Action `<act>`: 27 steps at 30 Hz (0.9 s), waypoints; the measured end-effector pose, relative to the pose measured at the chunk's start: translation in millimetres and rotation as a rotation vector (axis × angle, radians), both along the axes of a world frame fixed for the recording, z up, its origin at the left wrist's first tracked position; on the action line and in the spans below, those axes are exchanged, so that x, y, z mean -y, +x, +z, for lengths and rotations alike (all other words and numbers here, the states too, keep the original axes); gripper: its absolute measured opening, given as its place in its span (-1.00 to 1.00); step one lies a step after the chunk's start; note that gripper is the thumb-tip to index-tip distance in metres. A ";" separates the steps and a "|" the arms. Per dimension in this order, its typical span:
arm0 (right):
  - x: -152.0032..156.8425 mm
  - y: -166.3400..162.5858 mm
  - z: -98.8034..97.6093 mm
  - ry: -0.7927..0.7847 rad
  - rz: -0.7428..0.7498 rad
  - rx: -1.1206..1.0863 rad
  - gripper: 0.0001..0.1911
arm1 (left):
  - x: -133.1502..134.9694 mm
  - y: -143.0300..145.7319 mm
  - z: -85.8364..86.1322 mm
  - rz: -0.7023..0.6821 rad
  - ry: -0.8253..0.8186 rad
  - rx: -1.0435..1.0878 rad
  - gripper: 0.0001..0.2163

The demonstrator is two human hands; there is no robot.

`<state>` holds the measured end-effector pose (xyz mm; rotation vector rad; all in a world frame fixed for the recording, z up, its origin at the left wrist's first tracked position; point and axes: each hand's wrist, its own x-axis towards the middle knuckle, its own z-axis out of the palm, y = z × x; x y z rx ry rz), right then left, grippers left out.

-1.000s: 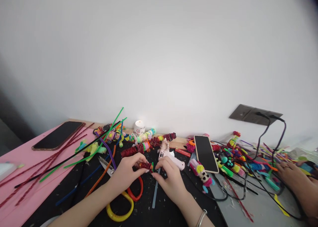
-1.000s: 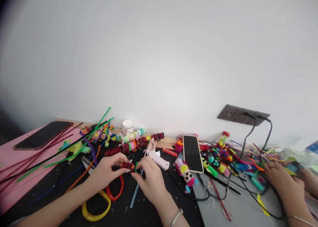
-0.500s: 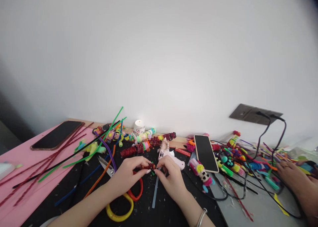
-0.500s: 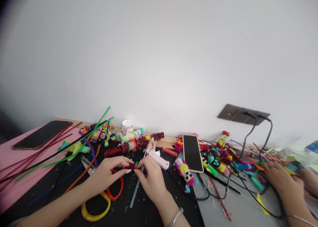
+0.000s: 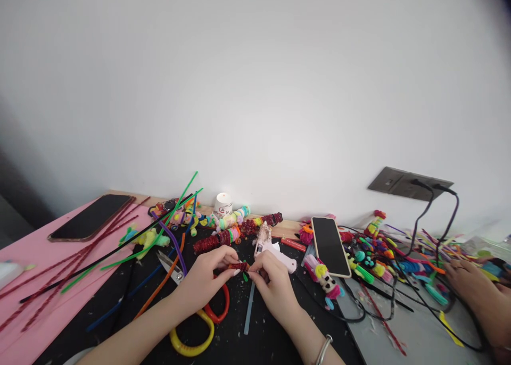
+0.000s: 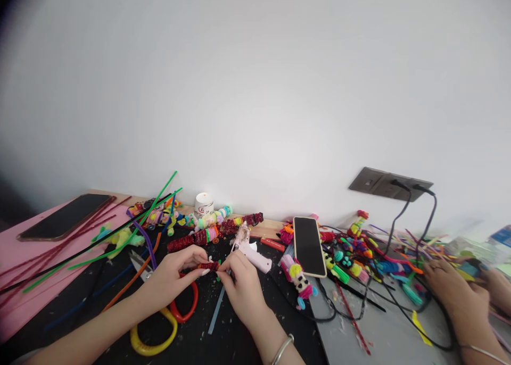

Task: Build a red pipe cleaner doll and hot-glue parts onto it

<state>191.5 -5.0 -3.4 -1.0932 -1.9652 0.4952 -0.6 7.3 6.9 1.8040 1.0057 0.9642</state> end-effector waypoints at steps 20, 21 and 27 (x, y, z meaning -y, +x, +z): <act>-4.5 -3.6 -4.4 -0.360 -0.098 -0.299 -0.93 | -0.7 -1.7 0.6 -0.070 -0.115 0.030 -0.82; -4.7 -3.6 -4.9 -0.374 -0.089 -0.310 -0.93 | -0.8 -1.5 0.4 -0.071 -0.134 0.053 -0.82; -3.9 -3.2 -4.1 -0.413 -0.020 -0.363 -0.90 | -1.2 1.1 -2.0 -0.083 -0.247 0.206 -0.77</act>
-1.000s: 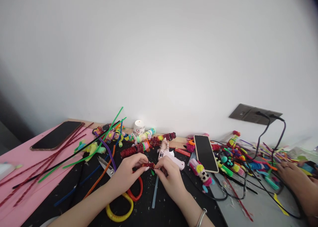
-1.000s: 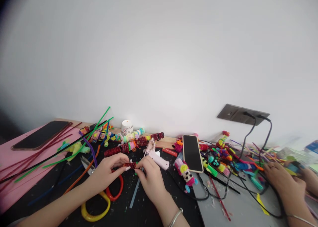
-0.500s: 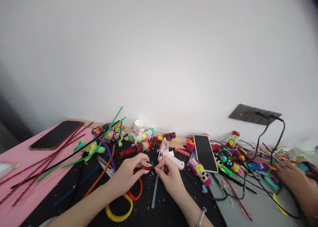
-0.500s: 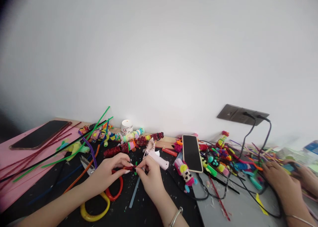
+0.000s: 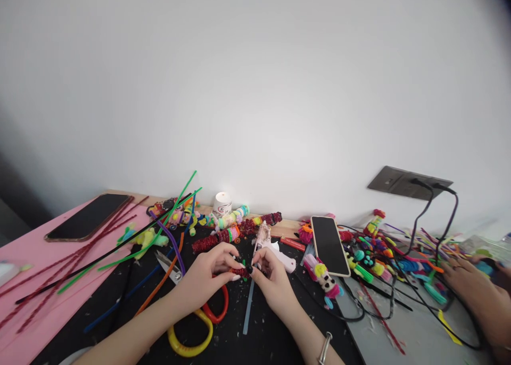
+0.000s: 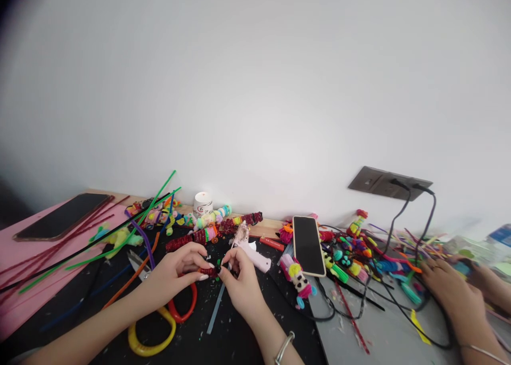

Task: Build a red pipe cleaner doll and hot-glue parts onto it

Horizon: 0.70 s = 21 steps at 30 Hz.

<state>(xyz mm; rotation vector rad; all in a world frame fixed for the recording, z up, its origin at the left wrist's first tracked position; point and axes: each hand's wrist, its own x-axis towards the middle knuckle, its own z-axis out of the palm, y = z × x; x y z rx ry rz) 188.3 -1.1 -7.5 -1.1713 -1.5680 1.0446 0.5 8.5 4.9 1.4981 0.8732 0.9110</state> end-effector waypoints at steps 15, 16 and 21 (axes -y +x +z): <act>-2.3 9.7 5.3 0.029 0.170 0.122 -0.83 | 2.4 0.5 1.4 -0.035 -0.094 0.062 -0.74; -2.9 10.4 5.4 0.046 0.175 0.154 -0.81 | 2.5 0.5 1.6 -0.038 -0.096 0.063 -0.73; -4.8 10.9 8.1 0.035 0.250 0.168 -0.67 | 3.4 0.4 1.9 -0.062 -0.101 0.085 -0.73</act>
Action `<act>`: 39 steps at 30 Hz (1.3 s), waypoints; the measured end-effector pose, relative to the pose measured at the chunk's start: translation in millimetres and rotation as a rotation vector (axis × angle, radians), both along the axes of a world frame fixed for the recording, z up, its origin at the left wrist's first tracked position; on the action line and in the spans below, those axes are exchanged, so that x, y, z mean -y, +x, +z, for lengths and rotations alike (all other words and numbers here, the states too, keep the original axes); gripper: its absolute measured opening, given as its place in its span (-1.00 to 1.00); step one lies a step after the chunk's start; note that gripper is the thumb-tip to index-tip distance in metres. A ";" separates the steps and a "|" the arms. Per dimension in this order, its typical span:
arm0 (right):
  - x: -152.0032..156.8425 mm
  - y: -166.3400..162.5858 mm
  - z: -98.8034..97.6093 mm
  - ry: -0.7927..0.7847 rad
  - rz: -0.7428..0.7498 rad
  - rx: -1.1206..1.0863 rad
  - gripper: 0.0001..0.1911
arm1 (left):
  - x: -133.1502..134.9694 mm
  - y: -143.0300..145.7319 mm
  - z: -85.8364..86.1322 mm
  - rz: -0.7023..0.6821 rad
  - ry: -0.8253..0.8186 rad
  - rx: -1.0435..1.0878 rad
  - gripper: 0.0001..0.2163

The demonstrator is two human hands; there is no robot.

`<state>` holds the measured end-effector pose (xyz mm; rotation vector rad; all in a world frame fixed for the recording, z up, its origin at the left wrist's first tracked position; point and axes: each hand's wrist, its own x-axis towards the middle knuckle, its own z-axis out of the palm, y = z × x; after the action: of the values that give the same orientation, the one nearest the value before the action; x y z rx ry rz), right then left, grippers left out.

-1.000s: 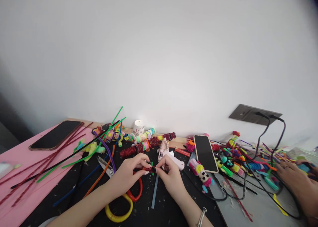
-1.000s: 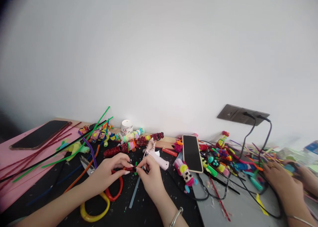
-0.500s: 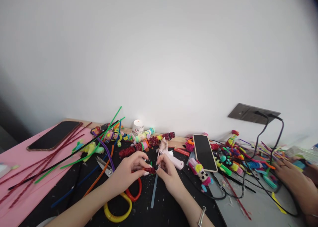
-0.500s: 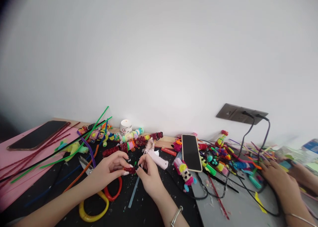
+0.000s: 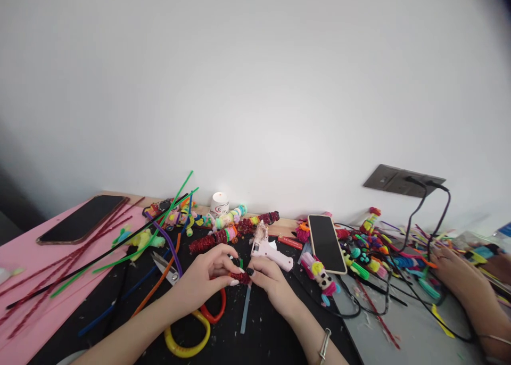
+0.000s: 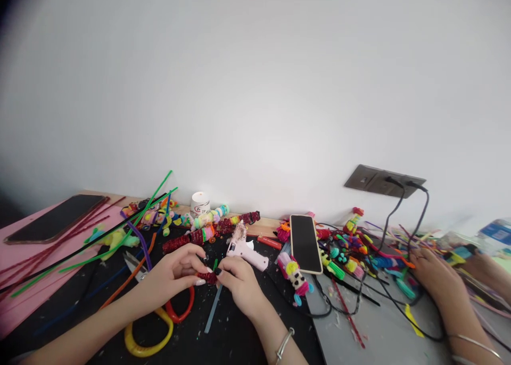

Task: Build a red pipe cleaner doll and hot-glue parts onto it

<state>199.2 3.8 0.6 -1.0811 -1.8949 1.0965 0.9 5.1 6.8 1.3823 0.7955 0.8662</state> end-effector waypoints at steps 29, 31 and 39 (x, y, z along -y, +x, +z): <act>1.5 -3.5 -6.5 -0.238 -0.025 -0.193 -0.84 | 2.3 -0.3 2.7 -0.006 0.153 -0.171 -0.80; 1.3 -3.1 -6.8 -0.225 -0.033 -0.173 -0.83 | 2.8 -0.2 3.5 0.003 0.181 -0.206 -0.82; 0.7 -2.2 -8.8 -0.155 -0.069 -0.090 -0.82 | 4.1 -1.0 7.1 0.036 0.291 -0.326 -0.84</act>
<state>196.9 3.1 -8.1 -1.1531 -1.7130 1.2474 -0.1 1.0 13.9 1.8017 0.9712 0.8180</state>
